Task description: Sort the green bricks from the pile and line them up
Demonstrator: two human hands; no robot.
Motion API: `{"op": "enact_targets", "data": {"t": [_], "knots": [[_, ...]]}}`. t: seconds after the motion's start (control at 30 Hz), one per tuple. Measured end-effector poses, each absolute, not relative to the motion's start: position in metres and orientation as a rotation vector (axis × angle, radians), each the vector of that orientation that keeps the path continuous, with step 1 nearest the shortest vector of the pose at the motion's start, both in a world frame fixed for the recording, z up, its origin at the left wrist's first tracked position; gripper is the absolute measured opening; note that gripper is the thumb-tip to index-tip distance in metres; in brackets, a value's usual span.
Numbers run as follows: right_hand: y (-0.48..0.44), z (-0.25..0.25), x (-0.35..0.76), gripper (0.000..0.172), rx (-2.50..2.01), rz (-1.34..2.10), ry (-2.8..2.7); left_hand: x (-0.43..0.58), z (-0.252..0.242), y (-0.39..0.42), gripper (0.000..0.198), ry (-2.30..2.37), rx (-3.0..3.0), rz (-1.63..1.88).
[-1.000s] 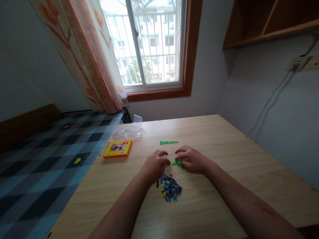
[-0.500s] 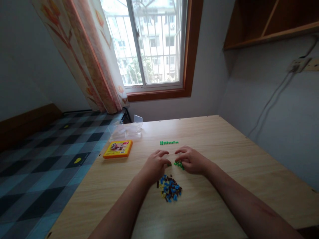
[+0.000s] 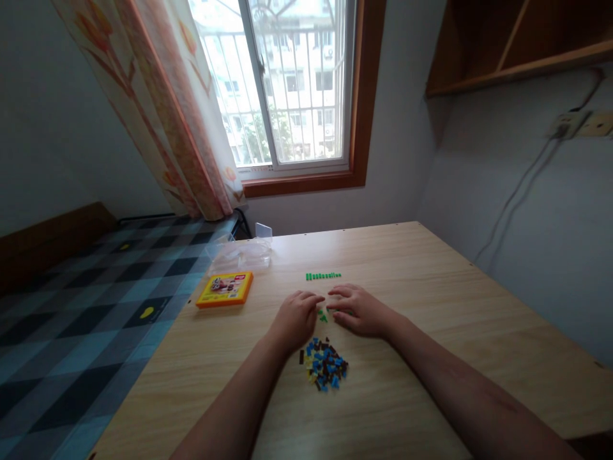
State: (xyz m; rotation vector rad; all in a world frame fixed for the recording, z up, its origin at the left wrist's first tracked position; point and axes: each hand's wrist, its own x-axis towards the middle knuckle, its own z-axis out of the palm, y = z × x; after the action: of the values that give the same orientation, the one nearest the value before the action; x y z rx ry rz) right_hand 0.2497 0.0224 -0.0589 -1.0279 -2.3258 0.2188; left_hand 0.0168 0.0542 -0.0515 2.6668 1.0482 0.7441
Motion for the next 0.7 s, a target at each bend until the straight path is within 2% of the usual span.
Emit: {"op": "enact_targets", "data": {"t": [0.3,0.7], "knots": [[0.039,-0.062,0.268,0.028,-1.067,0.014,-2.001,0.023,-0.057,0.059,0.026,0.938,2.637,0.736],[0.038,-0.059,0.270,0.030,-1.108,0.085,-1.958,0.024,-0.055,0.060,0.023,0.977,2.643,0.685]]}}
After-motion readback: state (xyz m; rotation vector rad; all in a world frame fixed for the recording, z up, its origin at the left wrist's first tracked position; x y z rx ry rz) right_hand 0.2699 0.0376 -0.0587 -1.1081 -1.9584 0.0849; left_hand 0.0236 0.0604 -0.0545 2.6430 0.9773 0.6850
